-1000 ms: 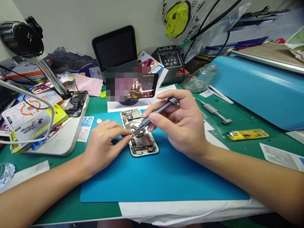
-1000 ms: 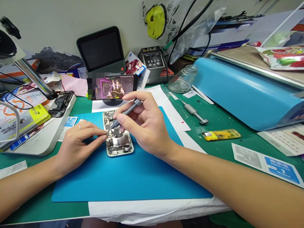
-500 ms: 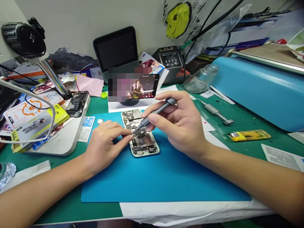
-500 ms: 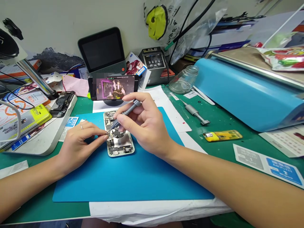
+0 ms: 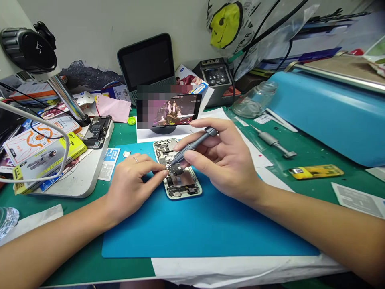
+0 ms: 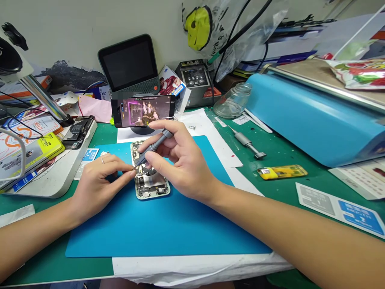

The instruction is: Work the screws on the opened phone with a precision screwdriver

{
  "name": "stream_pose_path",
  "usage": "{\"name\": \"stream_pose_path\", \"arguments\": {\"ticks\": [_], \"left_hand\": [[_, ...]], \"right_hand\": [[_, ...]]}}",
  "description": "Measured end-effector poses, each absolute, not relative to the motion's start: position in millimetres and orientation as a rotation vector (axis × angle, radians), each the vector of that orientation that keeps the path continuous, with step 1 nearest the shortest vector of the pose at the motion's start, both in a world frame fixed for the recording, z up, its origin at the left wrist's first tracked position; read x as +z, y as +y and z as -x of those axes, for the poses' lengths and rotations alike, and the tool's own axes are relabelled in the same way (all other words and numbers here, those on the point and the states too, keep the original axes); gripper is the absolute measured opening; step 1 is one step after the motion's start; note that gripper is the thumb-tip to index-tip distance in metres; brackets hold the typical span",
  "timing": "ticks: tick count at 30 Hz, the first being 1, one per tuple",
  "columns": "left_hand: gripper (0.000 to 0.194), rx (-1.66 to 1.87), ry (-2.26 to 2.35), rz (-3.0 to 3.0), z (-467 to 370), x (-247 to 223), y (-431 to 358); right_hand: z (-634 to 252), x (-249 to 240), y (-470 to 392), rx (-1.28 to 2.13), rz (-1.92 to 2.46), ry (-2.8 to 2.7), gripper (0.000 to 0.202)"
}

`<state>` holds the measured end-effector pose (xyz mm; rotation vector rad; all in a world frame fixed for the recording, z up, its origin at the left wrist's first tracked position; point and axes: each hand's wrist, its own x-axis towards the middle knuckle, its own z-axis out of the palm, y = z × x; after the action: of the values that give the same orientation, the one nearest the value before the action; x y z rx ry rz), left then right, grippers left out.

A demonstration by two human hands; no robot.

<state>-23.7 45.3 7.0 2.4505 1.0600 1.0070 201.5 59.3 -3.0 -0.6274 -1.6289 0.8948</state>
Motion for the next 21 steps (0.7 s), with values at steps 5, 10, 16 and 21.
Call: {"name": "stream_pose_path", "arguments": {"ticks": [5, 10, 16, 21], "left_hand": [[0.009, 0.991, 1.048, -2.476, 23.6, 6.8, 44.9], [0.012, 1.014, 1.070, -2.550, 22.5, 8.1, 44.5], [0.014, 1.124, 0.992, -2.702, 19.3, 18.6, 34.0], [0.027, 0.893, 0.654, -2.932, 13.0, 21.5, 4.5]], "right_hand": [[-199.4, -2.6, 55.7, 0.885, 0.575, -1.658, 0.045], [-200.9, -4.6, 55.7, 0.860, 0.556, -1.744, 0.045], [-201.3, -5.6, 58.4, 0.794, 0.570, -1.731, 0.044], [-200.9, -4.1, 60.1, 0.721, 0.647, -1.610, 0.044]]}}
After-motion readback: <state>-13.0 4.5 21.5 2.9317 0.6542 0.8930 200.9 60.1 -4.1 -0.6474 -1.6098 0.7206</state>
